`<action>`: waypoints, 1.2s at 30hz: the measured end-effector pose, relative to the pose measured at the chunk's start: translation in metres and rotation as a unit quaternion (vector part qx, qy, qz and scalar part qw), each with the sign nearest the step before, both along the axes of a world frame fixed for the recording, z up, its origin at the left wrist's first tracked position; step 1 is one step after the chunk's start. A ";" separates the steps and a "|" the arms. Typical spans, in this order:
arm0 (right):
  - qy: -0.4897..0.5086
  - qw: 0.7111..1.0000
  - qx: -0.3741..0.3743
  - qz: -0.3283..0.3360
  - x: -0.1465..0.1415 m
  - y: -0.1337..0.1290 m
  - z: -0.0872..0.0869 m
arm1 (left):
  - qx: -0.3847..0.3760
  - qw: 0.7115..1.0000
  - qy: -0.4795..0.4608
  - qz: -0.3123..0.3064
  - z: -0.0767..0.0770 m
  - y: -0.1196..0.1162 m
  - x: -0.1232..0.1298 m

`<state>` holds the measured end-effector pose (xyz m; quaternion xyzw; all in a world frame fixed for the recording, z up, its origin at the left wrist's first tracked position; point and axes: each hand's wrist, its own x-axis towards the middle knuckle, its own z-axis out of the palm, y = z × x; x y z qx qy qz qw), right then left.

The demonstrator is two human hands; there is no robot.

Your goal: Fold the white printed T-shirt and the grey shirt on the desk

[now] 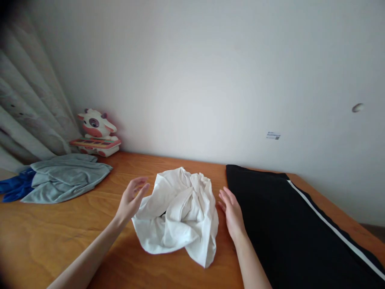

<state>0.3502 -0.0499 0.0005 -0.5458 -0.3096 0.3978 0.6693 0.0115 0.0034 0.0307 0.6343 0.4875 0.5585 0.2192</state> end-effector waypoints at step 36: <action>-0.563 0.807 0.180 0.009 -0.024 -0.021 0.005 | 0.185 0.942 0.277 -0.044 -0.021 0.000 -0.002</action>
